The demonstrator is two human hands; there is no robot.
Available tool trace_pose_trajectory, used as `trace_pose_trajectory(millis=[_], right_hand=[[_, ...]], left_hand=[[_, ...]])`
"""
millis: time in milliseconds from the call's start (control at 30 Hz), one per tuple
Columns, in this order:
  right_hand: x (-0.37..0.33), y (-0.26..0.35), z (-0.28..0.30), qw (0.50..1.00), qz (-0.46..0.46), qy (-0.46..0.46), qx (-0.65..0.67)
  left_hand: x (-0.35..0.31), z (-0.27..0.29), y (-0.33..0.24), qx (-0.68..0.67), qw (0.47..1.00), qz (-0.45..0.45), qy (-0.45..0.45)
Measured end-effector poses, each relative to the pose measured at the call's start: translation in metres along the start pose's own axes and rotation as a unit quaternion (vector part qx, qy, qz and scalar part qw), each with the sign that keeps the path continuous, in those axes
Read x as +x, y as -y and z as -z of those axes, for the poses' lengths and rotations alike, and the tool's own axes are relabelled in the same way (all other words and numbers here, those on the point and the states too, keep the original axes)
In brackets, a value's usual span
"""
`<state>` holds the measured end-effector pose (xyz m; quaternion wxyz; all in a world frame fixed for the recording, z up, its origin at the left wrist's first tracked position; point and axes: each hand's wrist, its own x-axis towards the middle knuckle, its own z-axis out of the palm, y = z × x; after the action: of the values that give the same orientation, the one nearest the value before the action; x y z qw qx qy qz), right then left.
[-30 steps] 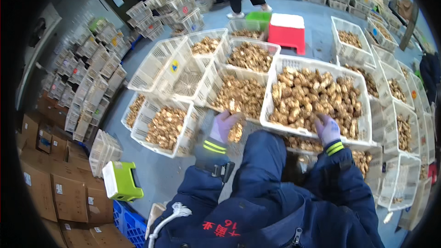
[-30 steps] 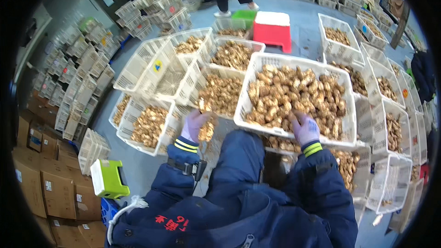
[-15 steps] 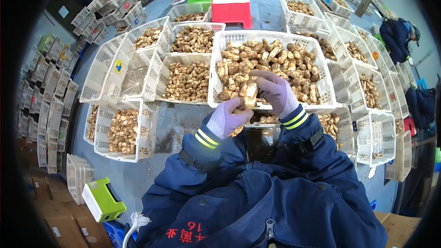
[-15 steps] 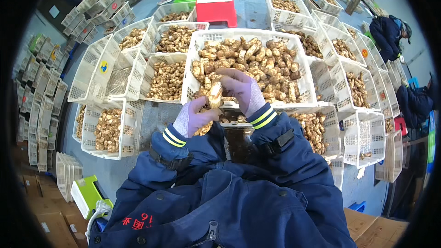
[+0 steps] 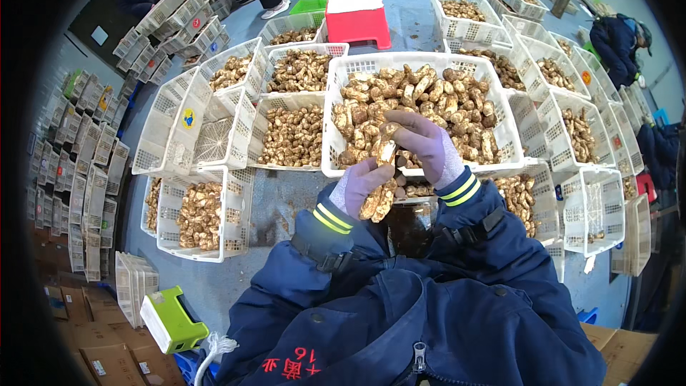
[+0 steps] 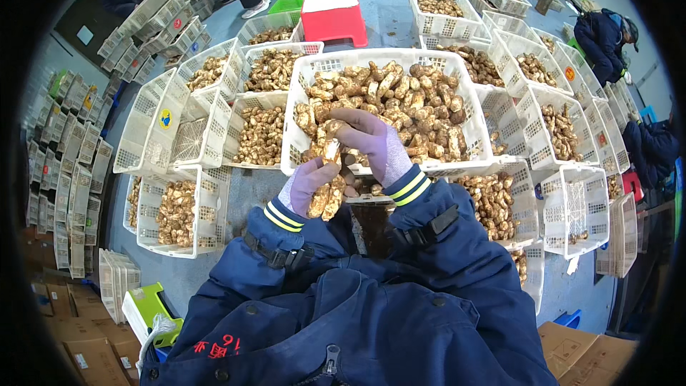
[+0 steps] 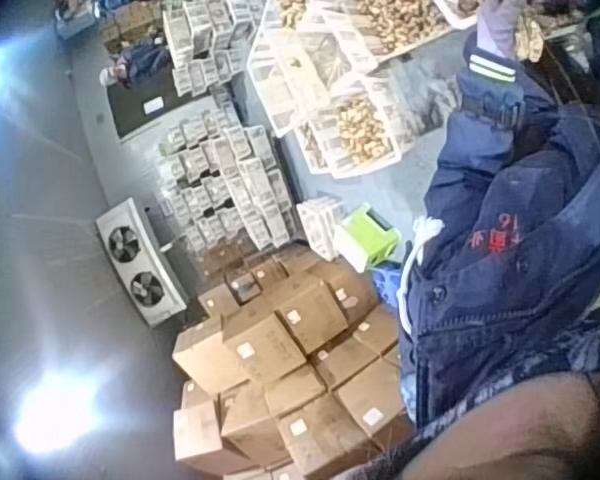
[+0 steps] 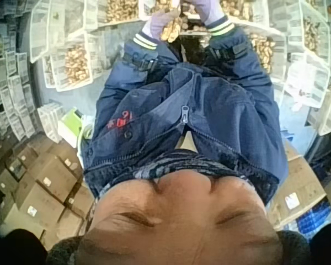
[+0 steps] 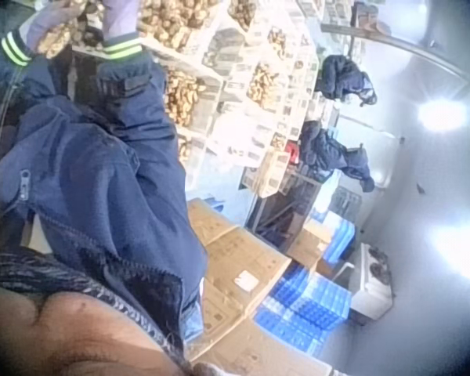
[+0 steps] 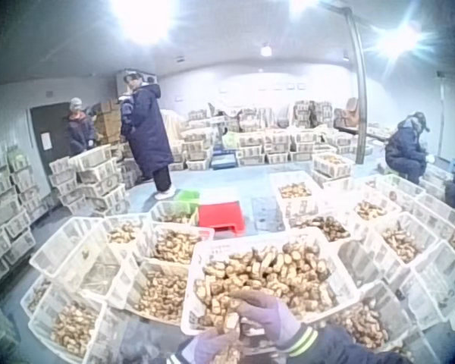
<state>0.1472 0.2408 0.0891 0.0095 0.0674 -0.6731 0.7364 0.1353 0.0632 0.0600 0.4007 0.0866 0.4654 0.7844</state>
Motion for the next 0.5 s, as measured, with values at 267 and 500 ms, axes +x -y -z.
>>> trace_pose_trajectory(millis=[267, 500], right_hand=[[-0.001, -0.076, 0.052, 0.916, 0.031, -0.145, -0.373], [-0.003, -0.092, 0.04, 0.832, -0.057, -0.08, -0.546]], left_hand=[[0.004, 0.049, -0.002, 0.474, 0.804, -0.238, -0.268], [-0.033, 0.094, -0.015, 0.495, 0.759, -0.225, -0.358]])
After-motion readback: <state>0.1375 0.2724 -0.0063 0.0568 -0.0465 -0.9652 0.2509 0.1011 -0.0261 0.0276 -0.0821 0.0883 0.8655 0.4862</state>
